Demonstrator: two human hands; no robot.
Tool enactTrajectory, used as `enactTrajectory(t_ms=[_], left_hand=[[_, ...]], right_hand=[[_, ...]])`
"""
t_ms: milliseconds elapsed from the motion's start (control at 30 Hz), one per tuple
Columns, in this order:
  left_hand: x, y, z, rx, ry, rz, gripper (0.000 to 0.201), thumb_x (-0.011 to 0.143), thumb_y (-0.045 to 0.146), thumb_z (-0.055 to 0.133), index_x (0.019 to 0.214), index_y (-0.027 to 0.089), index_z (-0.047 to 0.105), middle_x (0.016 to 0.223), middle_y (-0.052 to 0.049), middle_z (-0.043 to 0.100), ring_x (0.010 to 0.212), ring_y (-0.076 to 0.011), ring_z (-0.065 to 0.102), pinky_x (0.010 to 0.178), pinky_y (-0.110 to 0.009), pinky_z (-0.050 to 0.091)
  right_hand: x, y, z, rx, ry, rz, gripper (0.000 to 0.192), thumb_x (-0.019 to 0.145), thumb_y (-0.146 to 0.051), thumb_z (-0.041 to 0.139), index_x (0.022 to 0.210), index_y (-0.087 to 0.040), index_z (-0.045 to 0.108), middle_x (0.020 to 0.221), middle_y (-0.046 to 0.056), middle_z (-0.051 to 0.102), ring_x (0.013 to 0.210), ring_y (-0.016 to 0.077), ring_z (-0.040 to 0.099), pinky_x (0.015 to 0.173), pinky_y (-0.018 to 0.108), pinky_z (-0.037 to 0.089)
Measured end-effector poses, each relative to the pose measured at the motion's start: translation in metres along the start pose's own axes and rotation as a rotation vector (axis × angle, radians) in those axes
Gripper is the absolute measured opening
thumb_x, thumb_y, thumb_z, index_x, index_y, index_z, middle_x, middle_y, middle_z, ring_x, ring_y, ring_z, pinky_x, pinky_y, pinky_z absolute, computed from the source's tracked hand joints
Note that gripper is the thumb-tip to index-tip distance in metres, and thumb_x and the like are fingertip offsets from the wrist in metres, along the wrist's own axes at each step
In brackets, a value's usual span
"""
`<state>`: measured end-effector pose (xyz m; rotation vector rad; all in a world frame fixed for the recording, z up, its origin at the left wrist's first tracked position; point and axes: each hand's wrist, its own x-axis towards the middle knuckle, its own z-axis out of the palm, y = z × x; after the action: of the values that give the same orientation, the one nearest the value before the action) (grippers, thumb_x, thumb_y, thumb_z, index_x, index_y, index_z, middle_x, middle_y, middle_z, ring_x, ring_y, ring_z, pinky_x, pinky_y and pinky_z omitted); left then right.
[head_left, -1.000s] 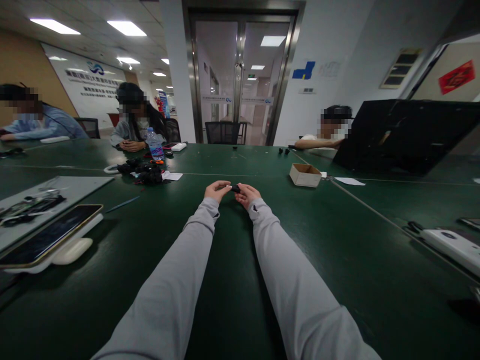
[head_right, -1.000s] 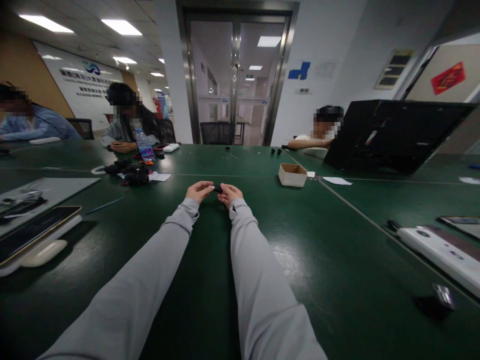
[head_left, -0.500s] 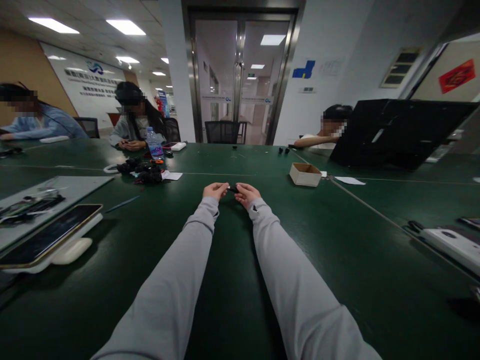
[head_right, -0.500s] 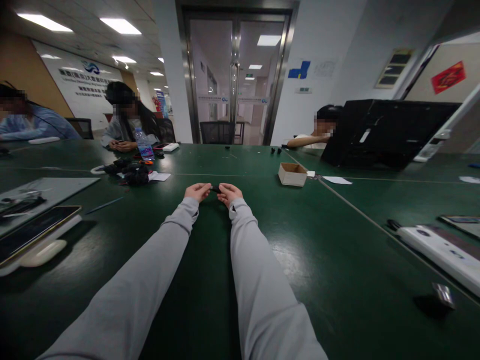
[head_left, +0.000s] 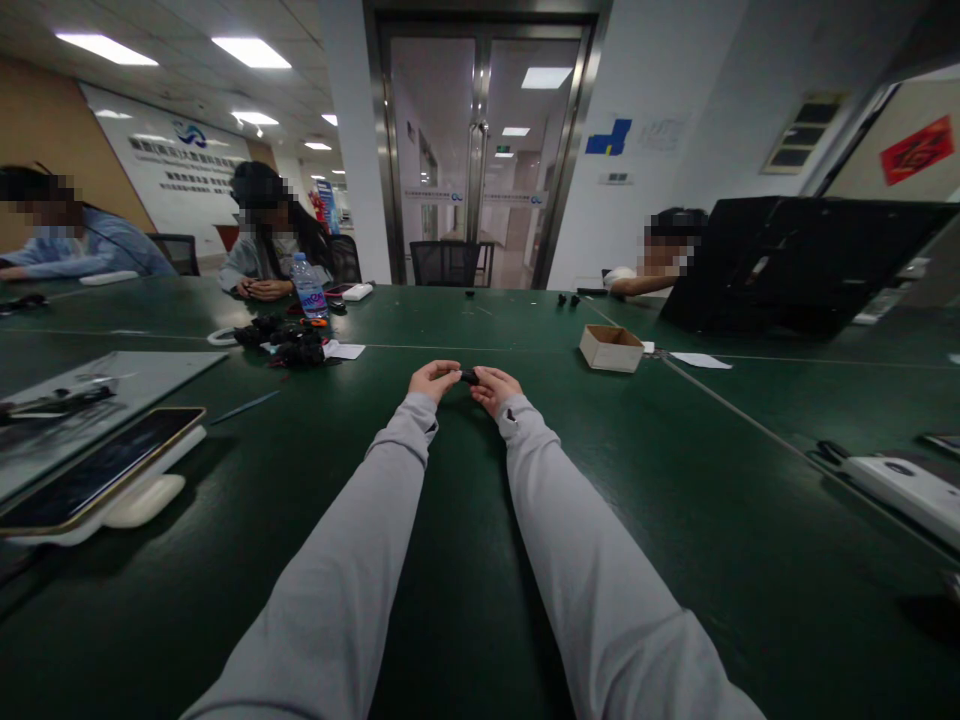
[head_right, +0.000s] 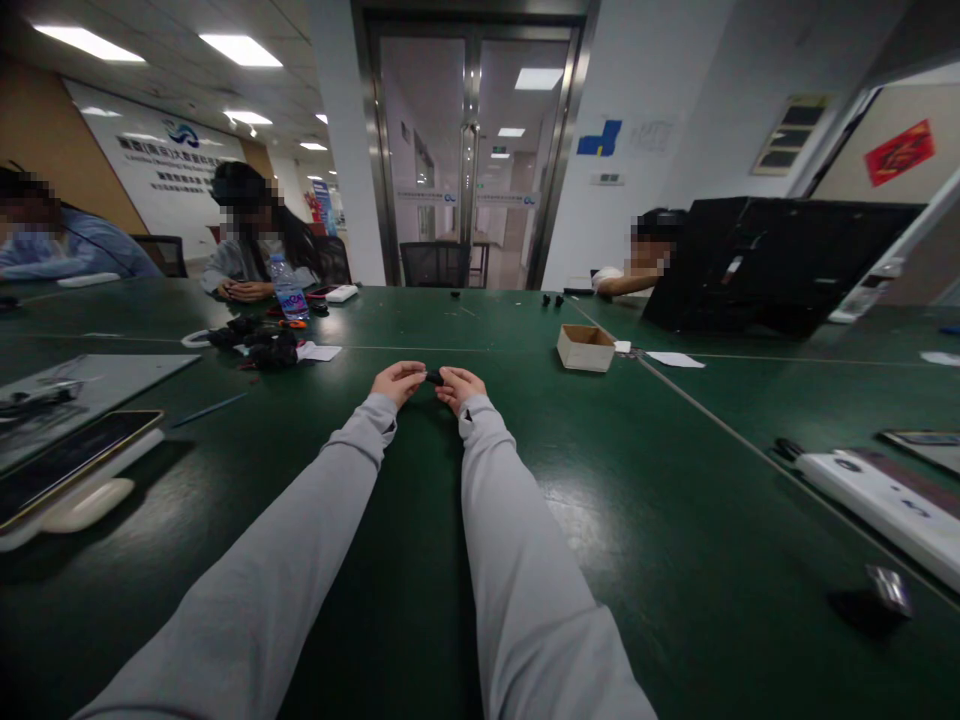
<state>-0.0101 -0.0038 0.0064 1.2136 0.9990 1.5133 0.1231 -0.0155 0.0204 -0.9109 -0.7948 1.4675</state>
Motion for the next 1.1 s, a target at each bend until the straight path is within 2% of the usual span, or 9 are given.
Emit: enactTrajectory(t_ms=[100, 233, 300, 400, 733, 833, 900, 1000, 1100], left_hand=[[-0.001, 0.001, 0.003, -0.024, -0.008, -0.038, 0.036, 0.049, 0.023, 0.072, 0.084, 0.017, 0.063, 0.082, -0.004, 0.063, 0.068, -0.0114, 0.058, 0.058, -0.022, 0.045], [-0.001, 0.003, 0.007, -0.021, 0.131, -0.165, 0.028, 0.058, 0.034, 0.069, 0.071, 0.013, 0.057, 0.061, -0.001, 0.058, 0.049, -0.0089, 0.053, 0.047, -0.021, 0.041], [0.001, 0.001, 0.008, 0.017, 0.156, -0.159, 0.028, 0.06, 0.036, 0.068, 0.064, 0.013, 0.054, 0.051, 0.001, 0.053, 0.043, -0.0076, 0.049, 0.042, -0.02, 0.038], [0.003, -0.002, 0.006, 0.021, 0.125, -0.116, 0.027, 0.06, 0.035, 0.068, 0.063, 0.013, 0.053, 0.048, 0.002, 0.052, 0.042, -0.0071, 0.048, 0.042, -0.02, 0.037], [-0.007, 0.007, 0.001, 0.079, -0.017, 0.063, 0.021, 0.057, 0.017, 0.067, 0.076, 0.013, 0.061, 0.074, -0.005, 0.062, 0.067, -0.0116, 0.058, 0.065, -0.025, 0.048], [-0.008, 0.01, 0.004, 0.055, -0.026, 0.037, 0.027, 0.054, 0.014, 0.067, 0.081, 0.015, 0.061, 0.085, -0.006, 0.063, 0.074, -0.0127, 0.058, 0.065, -0.024, 0.048], [-0.006, 0.01, 0.006, 0.014, 0.001, -0.044, 0.032, 0.056, 0.018, 0.068, 0.086, 0.017, 0.06, 0.087, -0.006, 0.063, 0.071, -0.0128, 0.059, 0.06, -0.023, 0.048], [-0.004, 0.007, 0.007, 0.018, 0.102, -0.161, 0.027, 0.061, 0.031, 0.066, 0.08, 0.014, 0.057, 0.069, -0.004, 0.061, 0.054, -0.0098, 0.055, 0.047, -0.021, 0.043], [-0.002, 0.003, 0.006, 0.082, 0.095, -0.087, 0.025, 0.06, 0.034, 0.067, 0.07, 0.013, 0.056, 0.058, -0.001, 0.056, 0.047, -0.0078, 0.05, 0.044, -0.02, 0.04]], right_hand=[[-0.001, 0.0, 0.0, -0.009, -0.018, 0.002, 0.011, 0.07, -0.018, 0.067, 0.074, -0.015, 0.057, 0.05, 0.0, 0.06, 0.043, 0.0089, 0.056, 0.042, 0.017, 0.048], [-0.002, 0.0, 0.001, -0.011, -0.02, -0.008, 0.011, 0.069, -0.016, 0.068, 0.073, -0.015, 0.058, 0.052, 0.0, 0.06, 0.044, 0.0086, 0.056, 0.043, 0.017, 0.047], [-0.002, 0.0, 0.002, -0.012, -0.012, -0.007, 0.012, 0.068, -0.015, 0.068, 0.072, -0.015, 0.058, 0.051, -0.001, 0.059, 0.043, 0.0084, 0.055, 0.042, 0.017, 0.047], [-0.003, -0.001, 0.002, -0.014, -0.014, 0.001, 0.011, 0.068, -0.014, 0.068, 0.072, -0.015, 0.057, 0.05, -0.001, 0.059, 0.042, 0.0083, 0.054, 0.041, 0.016, 0.046], [-0.001, -0.001, 0.002, -0.012, 0.035, -0.002, 0.014, 0.071, -0.021, 0.067, 0.071, -0.015, 0.054, 0.047, 0.001, 0.056, 0.041, 0.0086, 0.053, 0.039, 0.016, 0.044], [-0.001, -0.001, 0.002, -0.016, 0.024, 0.003, 0.012, 0.073, -0.02, 0.064, 0.071, -0.015, 0.054, 0.047, 0.001, 0.056, 0.041, 0.0089, 0.053, 0.039, 0.017, 0.044], [-0.002, -0.001, 0.003, -0.023, 0.009, 0.005, 0.011, 0.073, -0.02, 0.064, 0.071, -0.015, 0.054, 0.048, 0.001, 0.057, 0.042, 0.009, 0.053, 0.039, 0.017, 0.044], [-0.002, 0.0, 0.003, -0.037, -0.011, 0.001, 0.013, 0.071, -0.02, 0.066, 0.069, -0.015, 0.054, 0.048, 0.001, 0.057, 0.043, 0.0091, 0.054, 0.04, 0.017, 0.045], [-0.002, 0.0, 0.003, -0.042, -0.013, -0.006, 0.014, 0.069, -0.02, 0.067, 0.068, -0.015, 0.054, 0.048, 0.0, 0.056, 0.043, 0.0086, 0.053, 0.039, 0.016, 0.044]])
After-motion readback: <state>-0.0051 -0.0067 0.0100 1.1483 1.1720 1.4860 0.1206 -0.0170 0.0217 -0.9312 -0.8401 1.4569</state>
